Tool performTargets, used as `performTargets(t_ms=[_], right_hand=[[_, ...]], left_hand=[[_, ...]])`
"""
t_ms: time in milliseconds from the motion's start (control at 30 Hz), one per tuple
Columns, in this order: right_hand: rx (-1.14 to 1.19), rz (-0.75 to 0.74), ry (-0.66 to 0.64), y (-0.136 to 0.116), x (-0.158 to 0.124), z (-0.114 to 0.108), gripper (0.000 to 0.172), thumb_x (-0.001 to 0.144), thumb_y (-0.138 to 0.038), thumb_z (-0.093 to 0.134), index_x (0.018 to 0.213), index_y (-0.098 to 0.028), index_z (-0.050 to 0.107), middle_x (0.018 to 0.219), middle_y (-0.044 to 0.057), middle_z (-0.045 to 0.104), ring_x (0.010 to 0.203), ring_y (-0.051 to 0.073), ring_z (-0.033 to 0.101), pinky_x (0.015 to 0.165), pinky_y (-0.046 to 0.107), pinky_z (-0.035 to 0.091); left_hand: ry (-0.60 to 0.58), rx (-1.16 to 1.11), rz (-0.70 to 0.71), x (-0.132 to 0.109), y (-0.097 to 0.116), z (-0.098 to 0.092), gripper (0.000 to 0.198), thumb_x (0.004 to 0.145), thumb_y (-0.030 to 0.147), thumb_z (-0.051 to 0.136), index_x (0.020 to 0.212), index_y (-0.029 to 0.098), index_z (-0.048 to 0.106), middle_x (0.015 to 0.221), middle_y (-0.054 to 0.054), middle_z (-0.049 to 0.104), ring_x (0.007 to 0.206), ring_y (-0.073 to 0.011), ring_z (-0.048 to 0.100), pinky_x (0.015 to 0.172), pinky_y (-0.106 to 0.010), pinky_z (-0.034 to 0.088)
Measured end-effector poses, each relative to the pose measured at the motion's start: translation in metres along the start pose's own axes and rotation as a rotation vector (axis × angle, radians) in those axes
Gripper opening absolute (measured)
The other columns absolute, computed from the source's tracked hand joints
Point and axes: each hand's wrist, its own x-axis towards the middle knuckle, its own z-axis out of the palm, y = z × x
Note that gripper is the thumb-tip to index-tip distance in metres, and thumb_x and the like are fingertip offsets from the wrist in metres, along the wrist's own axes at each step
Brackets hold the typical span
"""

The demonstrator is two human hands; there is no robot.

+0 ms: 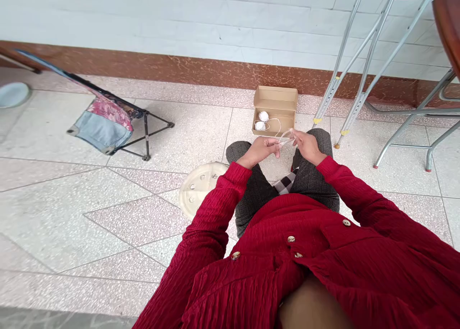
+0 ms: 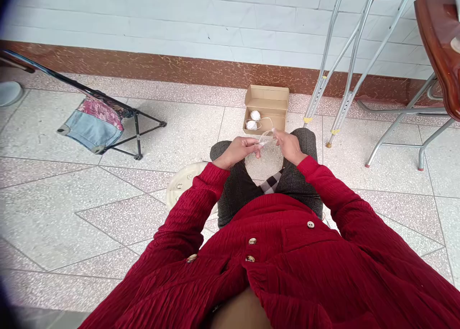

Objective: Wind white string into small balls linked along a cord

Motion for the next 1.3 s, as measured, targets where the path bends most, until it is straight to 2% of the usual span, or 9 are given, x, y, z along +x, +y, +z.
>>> performTargets(t_ms=[200, 400, 533, 700, 800, 900, 1100, 1267, 1300], right_hand=[[0.391, 0.108, 0.127, -0.012, 0.021, -0.020, 0.043, 0.099, -0.048, 0.053, 0.131, -0.024, 0.066, 0.101, 0.005, 0.072, 0.062, 0.012, 0.062, 0.056, 0.025, 0.050], [0.952, 0.393, 0.177, -0.027, 0.018, -0.041, 0.032, 0.087, -0.030, 0.069, 0.117, -0.022, 0.069, 0.086, -0.001, 0.070, 0.058, 0.006, 0.060, 0.050, 0.017, 0.044], [1.075, 0.528, 0.148, -0.021, 0.015, -0.060, 0.016, 0.079, -0.017, 0.068, 0.095, -0.017, 0.070, 0.072, -0.002, 0.064, 0.052, 0.005, 0.055, 0.051, 0.017, 0.044], [0.511, 0.480, 0.120, 0.002, 0.016, -0.084, 0.019, 0.080, -0.015, 0.062, 0.097, -0.014, 0.070, 0.096, 0.009, 0.069, 0.062, 0.012, 0.063, 0.059, 0.027, 0.053], [-0.074, 0.234, 0.283, -0.002, 0.011, -0.094, 0.036, 0.082, -0.013, 0.059, 0.116, -0.016, 0.068, 0.135, 0.016, 0.058, 0.096, 0.023, 0.069, 0.086, 0.042, 0.058], [-0.233, -0.006, 0.397, -0.032, -0.001, -0.089, 0.044, 0.090, -0.013, 0.050, 0.131, -0.020, 0.063, 0.145, 0.013, 0.052, 0.122, 0.027, 0.060, 0.105, 0.046, 0.049], [-0.073, -0.241, -0.119, -0.097, 0.005, -0.050, 0.049, 0.088, -0.020, 0.064, 0.136, -0.022, 0.062, 0.139, 0.011, 0.062, 0.115, 0.029, 0.063, 0.096, 0.042, 0.050], [-0.081, -0.098, -0.443, -0.089, 0.028, -0.035, 0.010, 0.087, -0.020, 0.067, 0.091, -0.014, 0.074, 0.078, 0.008, 0.072, 0.074, 0.021, 0.065, 0.071, 0.030, 0.044], [0.017, -0.056, -0.506, -0.085, 0.028, -0.035, 0.015, 0.091, -0.023, 0.063, 0.085, -0.014, 0.073, 0.070, 0.005, 0.069, 0.063, 0.016, 0.060, 0.064, 0.028, 0.042]], left_hand=[[-0.016, -0.271, -0.033, -0.001, -0.011, 0.009, 0.066, 0.078, 0.038, 0.077, 0.135, 0.013, 0.055, 0.065, 0.000, 0.070, 0.062, -0.0150, 0.063, 0.066, -0.027, 0.041], [0.185, -0.161, -0.076, -0.006, -0.023, 0.002, 0.040, 0.081, 0.027, 0.067, 0.118, 0.012, 0.066, 0.066, -0.002, 0.071, 0.056, -0.0123, 0.055, 0.059, -0.025, 0.037], [0.225, -0.020, -0.074, -0.007, -0.023, -0.011, 0.016, 0.082, 0.024, 0.064, 0.086, 0.012, 0.073, 0.066, -0.003, 0.070, 0.055, -0.0105, 0.049, 0.059, -0.025, 0.035], [0.277, 0.082, -0.035, -0.005, -0.015, -0.030, 0.020, 0.081, 0.027, 0.065, 0.067, 0.014, 0.071, 0.065, -0.003, 0.069, 0.058, -0.0112, 0.051, 0.061, -0.025, 0.037], [0.294, 0.103, 0.003, -0.001, -0.010, -0.038, 0.022, 0.083, 0.029, 0.064, 0.069, 0.014, 0.072, 0.064, -0.003, 0.069, 0.057, -0.0113, 0.050, 0.060, -0.025, 0.037], [0.273, 0.177, 0.033, 0.004, -0.004, -0.041, 0.024, 0.085, 0.030, 0.063, 0.069, 0.014, 0.073, 0.064, -0.003, 0.069, 0.056, -0.0116, 0.050, 0.060, -0.026, 0.036], [0.185, 0.665, 0.131, 0.008, 0.029, -0.027, 0.019, 0.087, 0.022, 0.061, 0.079, 0.019, 0.078, 0.067, -0.003, 0.070, 0.065, -0.0175, 0.060, 0.066, -0.029, 0.040], [0.129, 1.026, 0.224, 0.001, 0.055, -0.021, 0.024, 0.091, 0.023, 0.056, 0.092, 0.018, 0.080, 0.076, -0.010, 0.072, 0.080, -0.0259, 0.066, 0.073, -0.034, 0.043], [0.127, 1.066, 0.233, -0.001, 0.058, -0.023, 0.026, 0.092, 0.023, 0.055, 0.093, 0.017, 0.080, 0.076, -0.011, 0.072, 0.081, -0.0267, 0.066, 0.074, -0.035, 0.043]])
